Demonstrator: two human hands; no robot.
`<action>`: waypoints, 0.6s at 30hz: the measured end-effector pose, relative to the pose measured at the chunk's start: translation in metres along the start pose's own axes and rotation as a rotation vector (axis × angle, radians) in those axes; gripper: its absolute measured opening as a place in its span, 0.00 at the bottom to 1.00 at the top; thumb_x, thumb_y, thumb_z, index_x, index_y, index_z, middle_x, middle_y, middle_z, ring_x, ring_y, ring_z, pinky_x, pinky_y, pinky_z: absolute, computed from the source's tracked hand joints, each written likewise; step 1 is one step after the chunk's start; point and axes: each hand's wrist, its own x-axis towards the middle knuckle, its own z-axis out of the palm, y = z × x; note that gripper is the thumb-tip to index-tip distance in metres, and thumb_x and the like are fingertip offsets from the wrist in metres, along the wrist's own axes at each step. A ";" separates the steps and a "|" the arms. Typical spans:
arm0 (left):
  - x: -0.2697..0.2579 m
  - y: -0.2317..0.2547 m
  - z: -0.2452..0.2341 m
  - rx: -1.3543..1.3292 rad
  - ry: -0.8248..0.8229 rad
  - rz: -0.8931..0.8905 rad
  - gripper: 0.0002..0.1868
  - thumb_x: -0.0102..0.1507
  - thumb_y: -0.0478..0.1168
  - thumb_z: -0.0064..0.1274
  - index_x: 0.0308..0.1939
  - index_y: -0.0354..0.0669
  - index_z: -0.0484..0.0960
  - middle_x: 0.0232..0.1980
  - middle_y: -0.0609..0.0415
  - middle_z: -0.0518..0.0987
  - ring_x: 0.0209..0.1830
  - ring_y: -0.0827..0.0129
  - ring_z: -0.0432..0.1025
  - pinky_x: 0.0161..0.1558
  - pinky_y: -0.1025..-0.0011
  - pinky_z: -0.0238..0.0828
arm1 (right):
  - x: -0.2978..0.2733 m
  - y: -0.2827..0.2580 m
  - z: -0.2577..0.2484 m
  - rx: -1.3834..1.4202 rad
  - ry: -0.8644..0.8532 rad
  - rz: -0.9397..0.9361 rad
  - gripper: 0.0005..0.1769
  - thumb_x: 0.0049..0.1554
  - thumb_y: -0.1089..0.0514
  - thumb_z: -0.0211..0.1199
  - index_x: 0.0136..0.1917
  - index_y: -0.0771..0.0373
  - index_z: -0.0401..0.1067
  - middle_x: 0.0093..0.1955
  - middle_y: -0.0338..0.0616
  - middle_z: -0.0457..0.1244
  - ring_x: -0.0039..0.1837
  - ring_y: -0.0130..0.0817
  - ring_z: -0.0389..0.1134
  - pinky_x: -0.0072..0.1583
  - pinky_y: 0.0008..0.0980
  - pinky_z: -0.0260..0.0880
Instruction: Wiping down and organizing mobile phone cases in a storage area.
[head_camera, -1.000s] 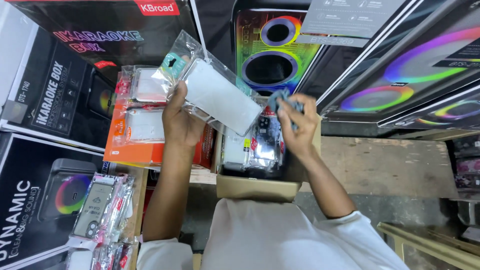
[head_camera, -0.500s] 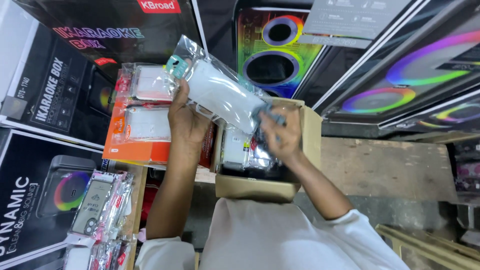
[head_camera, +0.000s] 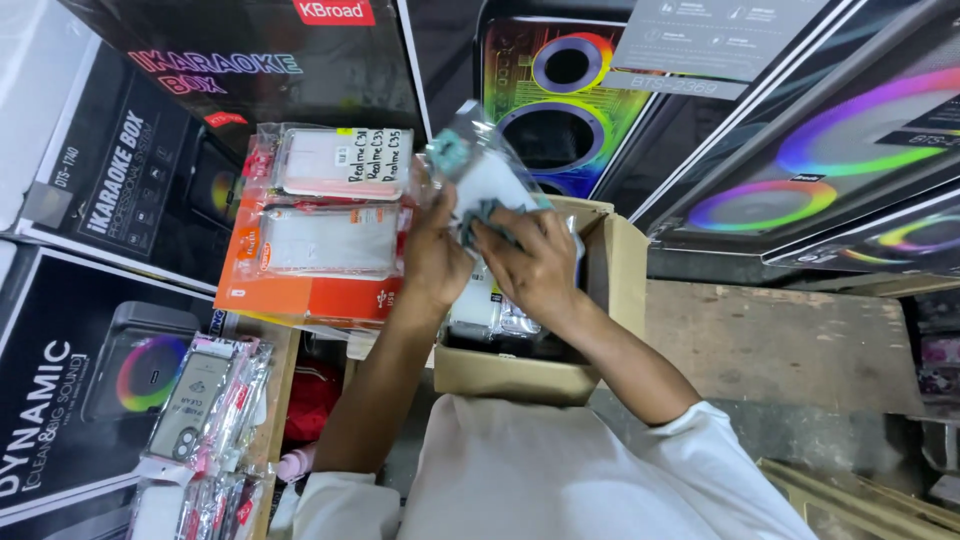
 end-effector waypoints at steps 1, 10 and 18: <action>0.000 -0.004 -0.002 -0.001 0.000 0.001 0.19 0.70 0.47 0.50 0.61 0.40 0.73 0.52 0.42 0.82 0.50 0.53 0.79 0.60 0.54 0.77 | 0.003 0.006 0.006 0.001 0.000 -0.001 0.11 0.61 0.56 0.64 0.38 0.56 0.83 0.52 0.40 0.69 0.46 0.37 0.61 0.47 0.36 0.62; -0.051 0.003 0.068 -0.017 -0.389 -0.102 0.47 0.65 0.76 0.33 0.80 0.54 0.53 0.72 0.45 0.69 0.64 0.58 0.69 0.66 0.61 0.67 | 0.020 -0.008 -0.001 0.378 -0.092 0.304 0.48 0.49 0.48 0.78 0.74 0.72 0.62 0.68 0.64 0.53 0.70 0.67 0.56 0.71 0.59 0.56; -0.034 0.003 0.026 0.747 -0.268 0.121 0.58 0.62 0.59 0.56 0.82 0.50 0.30 0.66 0.47 0.61 0.53 0.64 0.58 0.50 0.70 0.60 | 0.030 0.018 -0.047 0.699 -0.156 0.496 0.11 0.62 0.61 0.62 0.56 0.67 0.77 0.61 0.55 0.66 0.63 0.49 0.68 0.65 0.48 0.64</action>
